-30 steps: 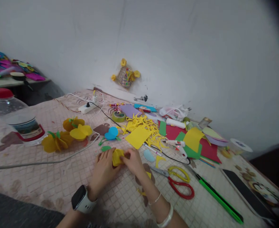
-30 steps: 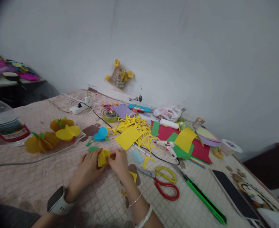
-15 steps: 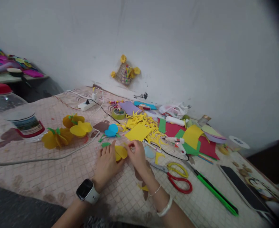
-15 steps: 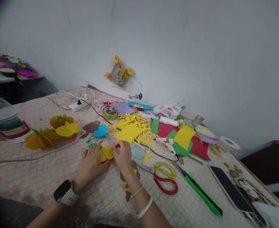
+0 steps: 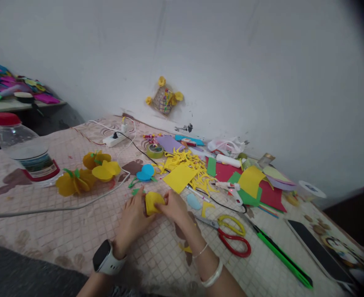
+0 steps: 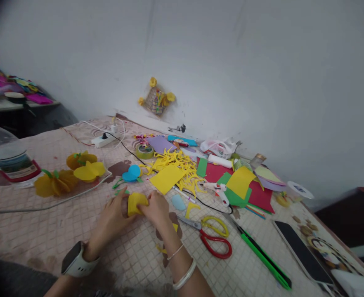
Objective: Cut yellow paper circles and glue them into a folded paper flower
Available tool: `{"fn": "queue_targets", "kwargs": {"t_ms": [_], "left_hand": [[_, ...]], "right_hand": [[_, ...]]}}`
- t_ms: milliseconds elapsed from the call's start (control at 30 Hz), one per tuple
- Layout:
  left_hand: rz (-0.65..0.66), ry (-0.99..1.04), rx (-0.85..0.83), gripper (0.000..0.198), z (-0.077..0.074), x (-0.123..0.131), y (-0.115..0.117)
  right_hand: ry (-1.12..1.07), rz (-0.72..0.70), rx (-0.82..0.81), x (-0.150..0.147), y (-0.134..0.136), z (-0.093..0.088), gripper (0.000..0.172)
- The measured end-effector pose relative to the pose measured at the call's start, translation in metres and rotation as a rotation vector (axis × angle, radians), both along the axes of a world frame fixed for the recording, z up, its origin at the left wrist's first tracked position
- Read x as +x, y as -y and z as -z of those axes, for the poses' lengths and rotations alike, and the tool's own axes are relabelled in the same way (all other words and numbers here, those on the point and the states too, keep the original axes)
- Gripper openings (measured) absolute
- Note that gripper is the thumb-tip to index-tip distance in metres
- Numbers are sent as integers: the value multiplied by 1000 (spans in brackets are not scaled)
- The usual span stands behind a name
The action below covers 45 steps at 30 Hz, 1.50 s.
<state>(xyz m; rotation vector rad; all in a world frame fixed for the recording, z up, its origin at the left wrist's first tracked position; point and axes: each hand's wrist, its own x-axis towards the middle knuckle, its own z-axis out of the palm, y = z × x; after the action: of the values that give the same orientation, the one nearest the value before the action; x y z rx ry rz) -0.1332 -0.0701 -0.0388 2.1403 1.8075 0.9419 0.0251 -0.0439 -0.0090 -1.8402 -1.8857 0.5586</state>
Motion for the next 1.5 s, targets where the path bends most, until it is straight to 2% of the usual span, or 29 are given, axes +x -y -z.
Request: {"fn": "queue_targets", "kwargs": {"t_ms": [133,300,400,500,633,767,867,967,1100,1233,1367,1500], "left_hand": [[11,12,-17,76,1,-3,0],[7,16,-27,72,-2,-1,1],[-8,23,-16,69,-4,0,2],[-77,37,14,59,-8,-3,3],[-185,37,44,37,-13,-8,9],[-129,0,69,24,-14,-5,22],[-85,-17,85,25,-11,1,33],[-67,-28,86,29,-8,6,38],[-70,-25,71,31,-6,6,38],[-80,-8,50,32,-6,5,38],[-71,9,32,31,-6,4,39],[-66,28,32,38,-5,2,39]], "right_hand": [[-9,-30,-58,-5,-2,0,23],[-77,-29,-112,1,-6,11,18],[-139,-40,-142,2,-11,19,19],[-179,-45,-148,-1,-15,23,23],[-139,-37,-128,-8,-15,14,24],[3,-8,-22,-13,-4,-3,33],[84,-26,31,-19,8,-8,36],[114,-41,43,-24,14,-5,35],[122,-55,43,-21,12,-2,32],[134,-65,82,-14,9,-9,32],[166,-126,118,-20,18,-16,32],[212,-182,128,-29,28,-14,33]]}}
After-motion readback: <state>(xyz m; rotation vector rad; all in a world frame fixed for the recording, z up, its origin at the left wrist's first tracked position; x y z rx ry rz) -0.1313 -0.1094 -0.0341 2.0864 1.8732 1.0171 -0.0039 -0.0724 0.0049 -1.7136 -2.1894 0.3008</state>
